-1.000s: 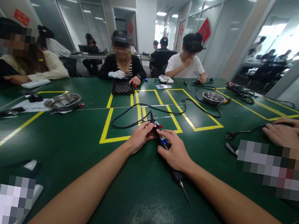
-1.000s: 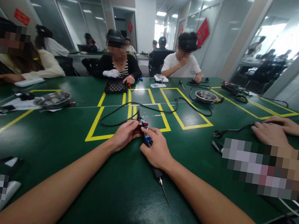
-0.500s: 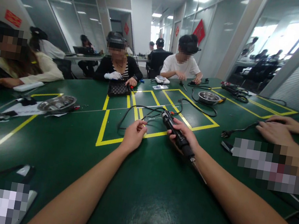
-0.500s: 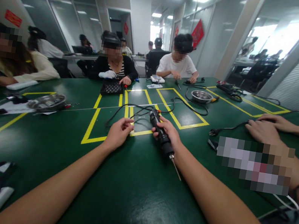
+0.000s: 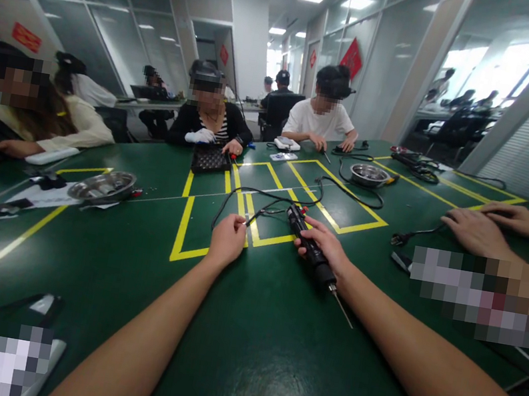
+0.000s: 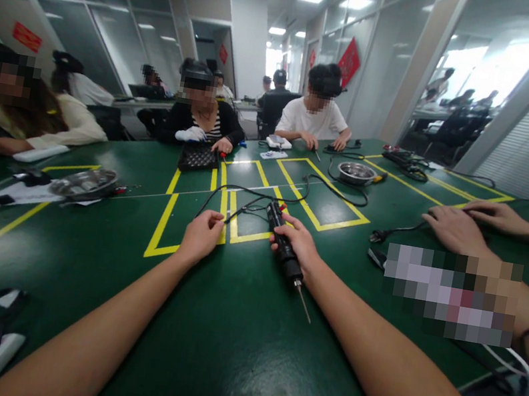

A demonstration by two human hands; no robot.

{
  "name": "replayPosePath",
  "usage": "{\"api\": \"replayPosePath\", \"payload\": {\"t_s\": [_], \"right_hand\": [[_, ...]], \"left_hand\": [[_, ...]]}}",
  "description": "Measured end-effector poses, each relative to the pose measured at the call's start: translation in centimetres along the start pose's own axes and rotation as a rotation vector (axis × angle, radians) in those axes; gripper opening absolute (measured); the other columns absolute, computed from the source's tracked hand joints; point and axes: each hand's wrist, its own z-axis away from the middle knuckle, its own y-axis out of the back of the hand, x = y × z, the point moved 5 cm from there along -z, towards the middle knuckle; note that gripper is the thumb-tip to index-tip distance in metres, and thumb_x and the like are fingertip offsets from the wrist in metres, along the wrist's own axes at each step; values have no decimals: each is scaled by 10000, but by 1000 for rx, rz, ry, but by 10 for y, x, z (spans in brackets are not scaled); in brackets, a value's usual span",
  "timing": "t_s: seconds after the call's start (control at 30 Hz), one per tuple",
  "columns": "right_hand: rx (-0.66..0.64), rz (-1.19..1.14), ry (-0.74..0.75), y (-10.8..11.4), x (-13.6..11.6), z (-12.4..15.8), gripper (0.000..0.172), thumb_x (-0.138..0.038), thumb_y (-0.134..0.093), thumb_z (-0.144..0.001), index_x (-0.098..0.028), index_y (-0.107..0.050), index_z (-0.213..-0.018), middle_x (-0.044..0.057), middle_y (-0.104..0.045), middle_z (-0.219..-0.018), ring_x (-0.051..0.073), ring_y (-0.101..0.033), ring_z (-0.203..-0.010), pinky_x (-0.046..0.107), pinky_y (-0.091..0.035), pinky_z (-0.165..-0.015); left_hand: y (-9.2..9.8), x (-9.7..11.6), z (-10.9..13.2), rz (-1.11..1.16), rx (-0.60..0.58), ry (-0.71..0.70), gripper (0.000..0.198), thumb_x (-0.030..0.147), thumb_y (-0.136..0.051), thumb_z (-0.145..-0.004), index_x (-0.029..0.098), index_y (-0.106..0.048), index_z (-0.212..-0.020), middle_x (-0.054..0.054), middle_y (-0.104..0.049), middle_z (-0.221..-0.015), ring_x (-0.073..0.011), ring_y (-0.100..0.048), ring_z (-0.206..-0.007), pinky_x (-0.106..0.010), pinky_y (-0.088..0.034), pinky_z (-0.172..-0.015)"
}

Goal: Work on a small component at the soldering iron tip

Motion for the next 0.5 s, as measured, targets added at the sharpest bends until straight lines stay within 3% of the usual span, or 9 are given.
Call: {"api": "replayPosePath", "payload": {"t_s": [0.1, 0.17, 0.23, 0.37, 0.43, 0.5], "right_hand": [[-82, 142, 35, -9, 2, 10, 590, -108, -721, -727, -208, -553, -1284, 10, -668, -760, 147, -644, -530, 242, -530, -431], [-125, 251, 95, -17, 2, 17, 592, -116, -739, -705, -225, -591, -1268, 26, -694, -887, 134, -650, -538, 251, -542, -439], [-148, 378, 140, -23, 3, 24, 617, -119, -745, -693, -241, -607, -1282, 40, -700, -1003, 129, -662, -551, 254, -546, -443], [-197, 650, 129, -31, 12, 33, 724, -152, -698, -754, -268, -514, -1445, 19, -701, -864, 120, -612, -465, 256, -515, -427], [-216, 775, 250, -35, 10, 38, 698, -148, -680, -760, -274, -542, -1433, 66, -704, -1034, 150, -670, -597, 291, -563, -506], [-230, 904, 465, -41, 5, 45, 641, -118, -673, -745, -265, -615, -1366, 97, -636, -1265, 216, -706, -915, 368, -616, -739]], "left_hand": [[9, -9, -3, -103, 71, 48, 148, 202, -589, -829, 181, -664, -954, -102, -702, -920, -253, -654, -867, -410, -505, -871], [12, -7, -2, -143, 95, 59, 172, 203, -576, -847, 173, -668, -989, -105, -695, -953, -252, -651, -902, -413, -505, -897], [11, 4, 1, -111, 86, 4, 189, 229, -575, -877, 166, -674, -1025, -102, -687, -985, -238, -648, -920, -397, -510, -906], [5, 45, 11, 101, 6, -238, 254, 307, -561, -944, 187, -682, -1132, -90, -646, -1075, -193, -643, -926, -323, -534, -827], [2, 58, 16, 150, -48, -283, 300, 348, -573, -950, 205, -679, -1191, -89, -608, -1099, -180, -636, -888, -312, -538, -778], [0, 64, 19, 176, -86, -287, 354, 368, -595, -943, 211, -659, -1253, -87, -577, -1112, -163, -629, -836, -308, -541, -744]]}}
